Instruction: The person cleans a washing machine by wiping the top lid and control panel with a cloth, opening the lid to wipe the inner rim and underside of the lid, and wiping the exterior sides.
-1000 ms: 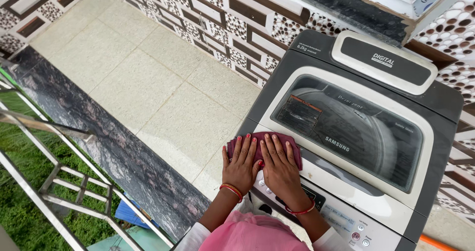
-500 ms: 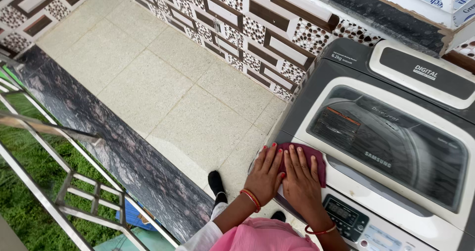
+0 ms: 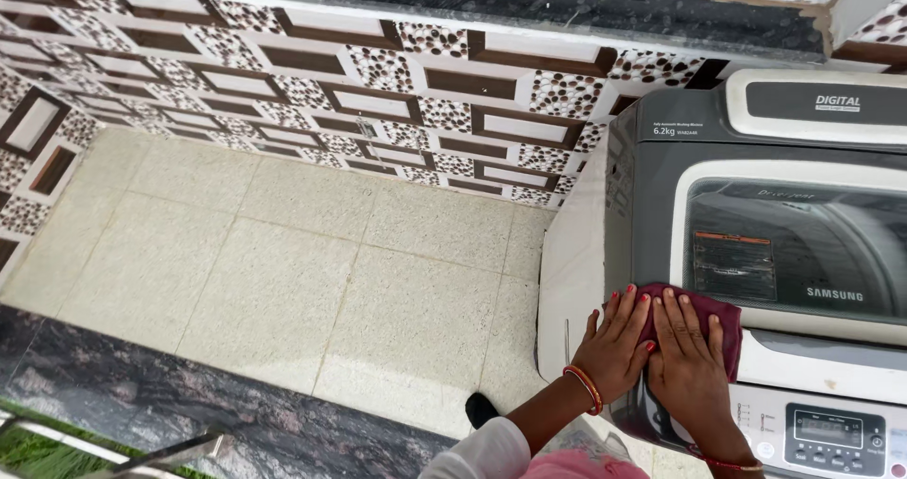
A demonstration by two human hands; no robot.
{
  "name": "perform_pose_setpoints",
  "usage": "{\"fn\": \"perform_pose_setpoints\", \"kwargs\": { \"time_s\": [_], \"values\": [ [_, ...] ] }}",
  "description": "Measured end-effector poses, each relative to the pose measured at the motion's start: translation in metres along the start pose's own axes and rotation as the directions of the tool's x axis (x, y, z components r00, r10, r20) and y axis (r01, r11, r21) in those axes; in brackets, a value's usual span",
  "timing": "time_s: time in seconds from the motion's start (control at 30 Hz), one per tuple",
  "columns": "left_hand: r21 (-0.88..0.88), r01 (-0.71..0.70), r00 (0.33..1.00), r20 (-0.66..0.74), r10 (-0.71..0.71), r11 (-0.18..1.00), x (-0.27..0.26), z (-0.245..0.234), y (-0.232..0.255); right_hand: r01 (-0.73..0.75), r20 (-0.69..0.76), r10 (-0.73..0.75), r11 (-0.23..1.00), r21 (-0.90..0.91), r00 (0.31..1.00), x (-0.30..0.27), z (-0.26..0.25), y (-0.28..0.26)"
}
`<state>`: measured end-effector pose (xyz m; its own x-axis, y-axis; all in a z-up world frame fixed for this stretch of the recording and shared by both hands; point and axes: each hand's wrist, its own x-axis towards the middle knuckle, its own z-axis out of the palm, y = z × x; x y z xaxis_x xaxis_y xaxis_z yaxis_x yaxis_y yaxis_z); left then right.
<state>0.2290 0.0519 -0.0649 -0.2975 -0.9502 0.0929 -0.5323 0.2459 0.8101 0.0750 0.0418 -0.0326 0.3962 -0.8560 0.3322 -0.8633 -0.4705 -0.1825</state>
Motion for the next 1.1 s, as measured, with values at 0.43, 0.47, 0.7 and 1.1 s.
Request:
{"fn": "perform_pose_setpoints", "kwargs": {
  "time_s": [0.43,0.47,0.7,1.1],
  "values": [
    [0.098,-0.183,0.971,0.172,0.164,0.978,0.062,-0.049,-0.047,-0.251,-0.093,0.240,0.959,-0.134,0.966,0.057,0.018,-0.028],
    [0.114,-0.224,0.963,0.176,0.202,0.968,0.071,-0.055,-0.053,-0.273,-0.106,0.259,0.952,-0.141,0.960,0.065,0.021,-0.028],
    [0.238,-0.417,0.892,0.292,0.345,0.877,0.164,-0.103,-0.076,-0.445,-0.164,0.425,0.889,-0.109,0.890,0.138,0.035,-0.023],
    [0.144,-0.607,0.781,0.286,0.555,0.781,0.287,-0.125,-0.102,-0.664,-0.242,0.624,0.735,-0.140,0.743,0.235,0.054,-0.003]
  ]
}}
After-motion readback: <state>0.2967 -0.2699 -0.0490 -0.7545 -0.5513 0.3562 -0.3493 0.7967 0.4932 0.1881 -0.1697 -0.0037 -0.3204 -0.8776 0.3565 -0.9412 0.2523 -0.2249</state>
